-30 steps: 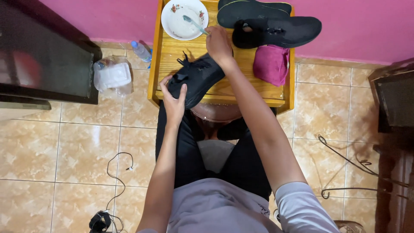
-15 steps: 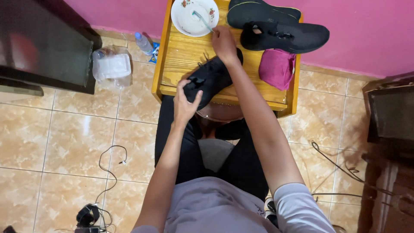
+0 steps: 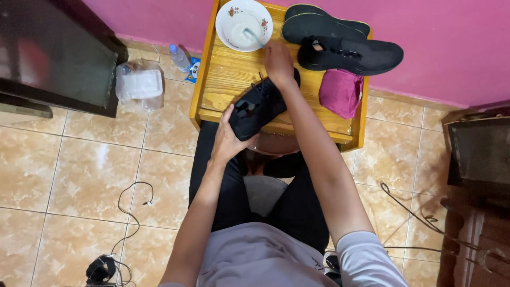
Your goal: The person wipes a black shoe with a pink cloth and then scrubs it with a toothbrush. The shoe is held on a small wooden table while the person cleans its surface.
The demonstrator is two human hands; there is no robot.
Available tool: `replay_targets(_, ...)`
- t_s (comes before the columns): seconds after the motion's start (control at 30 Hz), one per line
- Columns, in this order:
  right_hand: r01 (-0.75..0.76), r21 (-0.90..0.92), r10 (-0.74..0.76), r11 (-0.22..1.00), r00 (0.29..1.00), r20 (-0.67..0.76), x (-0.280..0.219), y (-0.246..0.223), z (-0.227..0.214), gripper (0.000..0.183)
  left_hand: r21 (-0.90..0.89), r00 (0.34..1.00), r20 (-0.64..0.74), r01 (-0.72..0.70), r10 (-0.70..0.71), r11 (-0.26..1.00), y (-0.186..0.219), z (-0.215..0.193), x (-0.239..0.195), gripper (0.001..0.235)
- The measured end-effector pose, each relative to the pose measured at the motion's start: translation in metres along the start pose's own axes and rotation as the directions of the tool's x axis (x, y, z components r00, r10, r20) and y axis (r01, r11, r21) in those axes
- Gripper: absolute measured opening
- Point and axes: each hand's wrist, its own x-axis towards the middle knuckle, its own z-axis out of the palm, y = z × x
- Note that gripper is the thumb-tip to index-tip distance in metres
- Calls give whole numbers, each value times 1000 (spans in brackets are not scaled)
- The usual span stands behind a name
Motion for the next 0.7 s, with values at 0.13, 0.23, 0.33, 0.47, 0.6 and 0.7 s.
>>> replay_targets(0.13, 14, -97, -16, 995, 1000, -26, 6, 23, 17, 30, -8, 1000, -16, -6, 6, 1000, 3, -2, 2, 115)
replay_targets(0.23, -61, 50, 61, 997, 998, -2, 9, 27, 21, 32, -24, 998, -35, 46, -47, 999, 4, -3, 4, 117)
replay_targets(0.33, -66, 308, 66, 949, 998, 10, 7, 26, 17, 24, -9, 991, -132, 2, -3, 1000, 2, -2, 2, 112)
replay_targets(0.47, 22, 409, 43, 912, 988, -148, -33, 0, -38, 23, -234, 959, -269, 29, -94, 972, 3, -5, 6, 104)
replay_targets(0.6, -56, 344, 161, 937, 946, -283, -147, -30, -100, 22, -372, 910, -307, 153, -277, 915, -4, -6, 9, 106)
replay_targets(0.7, 0, 375, 76, 927, 979, -190, -220, -29, -81, 19, -453, 900, -322, 126, -294, 883, 11, 1, 6, 95)
